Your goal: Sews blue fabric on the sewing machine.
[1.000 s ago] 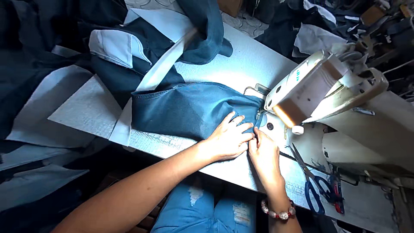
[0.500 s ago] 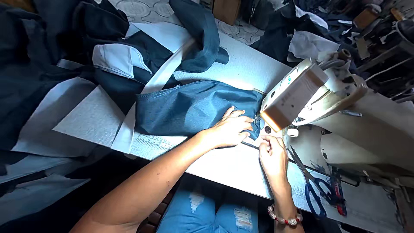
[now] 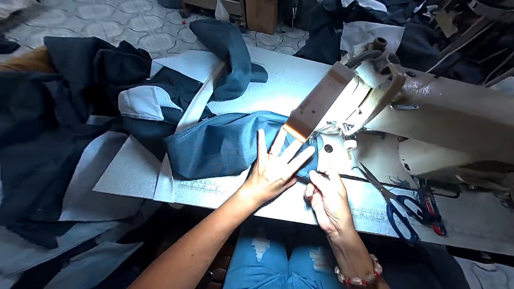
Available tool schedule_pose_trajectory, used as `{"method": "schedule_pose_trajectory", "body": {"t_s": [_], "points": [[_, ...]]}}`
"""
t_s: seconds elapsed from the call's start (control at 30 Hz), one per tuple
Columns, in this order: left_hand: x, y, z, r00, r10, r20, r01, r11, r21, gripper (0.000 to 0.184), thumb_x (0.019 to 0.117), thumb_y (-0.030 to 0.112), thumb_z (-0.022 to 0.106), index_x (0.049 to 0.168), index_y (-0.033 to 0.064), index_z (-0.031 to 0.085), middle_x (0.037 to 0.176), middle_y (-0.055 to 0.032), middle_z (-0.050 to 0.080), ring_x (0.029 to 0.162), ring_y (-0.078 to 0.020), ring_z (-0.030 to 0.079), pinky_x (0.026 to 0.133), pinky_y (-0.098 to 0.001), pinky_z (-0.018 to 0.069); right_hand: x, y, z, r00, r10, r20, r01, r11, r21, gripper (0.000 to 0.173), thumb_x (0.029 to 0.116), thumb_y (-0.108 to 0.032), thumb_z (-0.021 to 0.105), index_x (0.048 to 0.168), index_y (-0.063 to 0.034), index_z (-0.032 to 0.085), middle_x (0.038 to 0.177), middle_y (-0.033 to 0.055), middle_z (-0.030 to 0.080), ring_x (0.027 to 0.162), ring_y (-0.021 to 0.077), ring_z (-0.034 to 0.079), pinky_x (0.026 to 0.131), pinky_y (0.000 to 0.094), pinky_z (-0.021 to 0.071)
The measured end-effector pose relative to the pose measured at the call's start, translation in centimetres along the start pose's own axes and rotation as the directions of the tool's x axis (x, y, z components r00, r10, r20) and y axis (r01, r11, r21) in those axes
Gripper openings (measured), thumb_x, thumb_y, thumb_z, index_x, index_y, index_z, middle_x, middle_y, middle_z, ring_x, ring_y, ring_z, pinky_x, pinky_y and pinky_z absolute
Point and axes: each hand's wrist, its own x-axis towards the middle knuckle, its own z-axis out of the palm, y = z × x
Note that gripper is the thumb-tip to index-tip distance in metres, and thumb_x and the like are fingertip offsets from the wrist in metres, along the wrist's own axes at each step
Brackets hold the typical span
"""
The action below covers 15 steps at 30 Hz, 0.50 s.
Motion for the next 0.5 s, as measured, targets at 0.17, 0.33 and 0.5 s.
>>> {"method": "schedule_pose_trajectory", "body": {"t_s": [0.17, 0.33, 0.5], "points": [[1.6, 0.2, 1.8, 0.985, 0.155, -0.070, -0.155, 0.988, 0.009, 0.008, 0.0873, 0.017, 0.067, 0.083, 0.0131, 0.074, 0.117, -0.0075, 0.076, 0.131, -0.0415, 0.059, 0.102, -0.0850, 0.0236, -1.9, -1.2, -1.2, 0.989, 0.146, 0.005, -0.146, 0.987, 0.066, 0.019, 0.1037, 0.008, 0.036, 0.115, -0.0038, 0.045, 0.083, 0.0067, 0.069, 0.057, 0.0113, 0.068, 0.052, 0.0227, 0.0580], [1.1, 1.1, 2.0, 0.982, 0.188, -0.014, -0.188, 0.982, -0.008, 0.013, 0.0871, 0.008, 0.066, 0.078, 0.0111, 0.074, 0.106, -0.0071, 0.077, 0.128, -0.0377, 0.062, 0.107, -0.0771, 0.0293, 2.2, 1.7, -5.0, 0.612, -0.576, 0.542, 0.640, -0.041, -0.767, 0.026, 0.0850, -0.005, 0.065, 0.107, -0.0007, 0.076, 0.100, 0.0169, 0.072, 0.088, 0.0294, 0.071, 0.075, 0.0402, 0.0576], [1.4, 0.5, 0.8, 0.970, 0.187, 0.155, -0.173, 0.980, -0.097, 0.016, 0.0904, 0.017, 0.064, 0.086, 0.0084, 0.076, 0.108, -0.0073, 0.077, 0.132, -0.0361, 0.059, 0.114, -0.0729, 0.0259, 3.2, 2.2, -5.6, 0.504, -0.556, 0.661, 0.604, -0.320, -0.730, 0.021, 0.0856, -0.005, 0.060, 0.089, -0.0092, 0.080, 0.097, 0.0131, 0.074, 0.087, 0.0348, 0.068, 0.072, 0.0476, 0.0503]]}}
